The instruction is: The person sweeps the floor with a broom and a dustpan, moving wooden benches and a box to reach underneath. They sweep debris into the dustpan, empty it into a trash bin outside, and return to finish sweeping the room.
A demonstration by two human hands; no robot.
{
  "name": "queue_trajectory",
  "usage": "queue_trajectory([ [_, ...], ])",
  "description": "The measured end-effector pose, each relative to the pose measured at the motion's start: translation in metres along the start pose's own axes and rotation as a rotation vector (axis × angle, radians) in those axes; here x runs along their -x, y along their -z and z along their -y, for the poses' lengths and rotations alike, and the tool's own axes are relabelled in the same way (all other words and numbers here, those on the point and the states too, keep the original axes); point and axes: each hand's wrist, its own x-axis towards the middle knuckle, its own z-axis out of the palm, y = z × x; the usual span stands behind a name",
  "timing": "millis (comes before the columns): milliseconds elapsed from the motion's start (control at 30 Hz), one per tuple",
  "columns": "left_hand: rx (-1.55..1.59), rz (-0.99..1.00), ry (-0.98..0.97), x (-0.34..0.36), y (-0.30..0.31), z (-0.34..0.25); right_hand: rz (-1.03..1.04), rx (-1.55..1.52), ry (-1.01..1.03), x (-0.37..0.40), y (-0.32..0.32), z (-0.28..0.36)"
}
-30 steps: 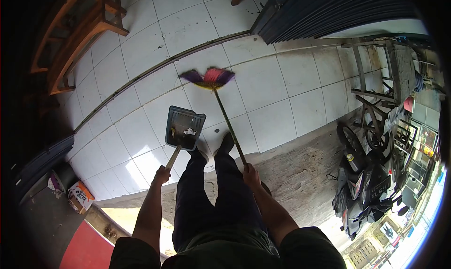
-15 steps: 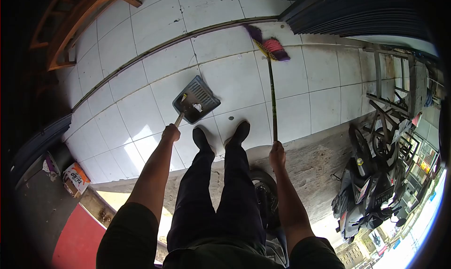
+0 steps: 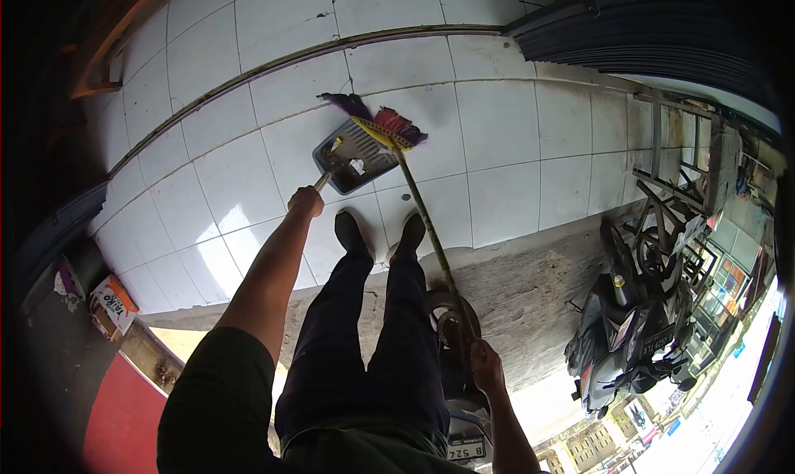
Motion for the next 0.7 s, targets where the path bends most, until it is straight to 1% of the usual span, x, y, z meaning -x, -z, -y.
queue_trajectory([
  [33, 0.003, 0.002, 0.001, 0.003, 0.002, 0.004, -0.008, 0.002, -0.052, -0.004, 0.001, -0.004],
  [67, -0.011, -0.007, 0.005, 0.005, 0.007, 0.008, -0.01, 0.005, -0.047, -0.012, -0.001, -0.006],
  [133, -0.017, -0.024, 0.009, 0.003, 0.014, 0.014, -0.177, 0.131, 0.192, -0.04, -0.001, 0.008],
  [200, -0.041, 0.014, 0.017, 0.0, 0.015, 0.024, -0.324, 0.094, 0.155, -0.069, -0.01, 0.027],
  [233, -0.05, 0.009, -0.007, -0.002, 0.013, 0.03, -0.323, 0.095, 0.158, -0.081, -0.01, 0.036],
  [300, -0.051, -0.01, 0.024, -0.001, 0.007, 0.037, -0.456, 0.099, 0.186, -0.095, -0.015, 0.051],
  [333, -0.051, -0.028, 0.055, 0.001, 0.007, 0.041, -0.451, 0.091, 0.181, -0.099, -0.017, 0.052],
  [400, -0.044, 0.005, 0.058, 0.001, 0.004, 0.052, -0.504, 0.144, 0.235, -0.1, -0.016, 0.05],
  [433, -0.043, 0.023, 0.052, -0.003, -0.001, 0.057, -0.473, 0.176, 0.196, -0.098, -0.015, 0.049],
  [533, -0.007, 0.032, 0.025, -0.003, -0.008, 0.061, -0.445, 0.21, 0.208, -0.096, -0.016, 0.035],
  [600, 0.015, 0.029, 0.011, -0.002, -0.015, 0.061, -0.467, 0.232, 0.233, -0.088, -0.015, 0.021],
  [667, 0.018, 0.028, 0.016, -0.003, -0.021, 0.062, -0.321, 0.372, 0.107, -0.074, -0.008, 0.013],
  [700, 0.0, 0.02, 0.023, 0.004, -0.016, 0.056, -0.321, 0.366, 0.107, -0.067, -0.005, 0.004],
])
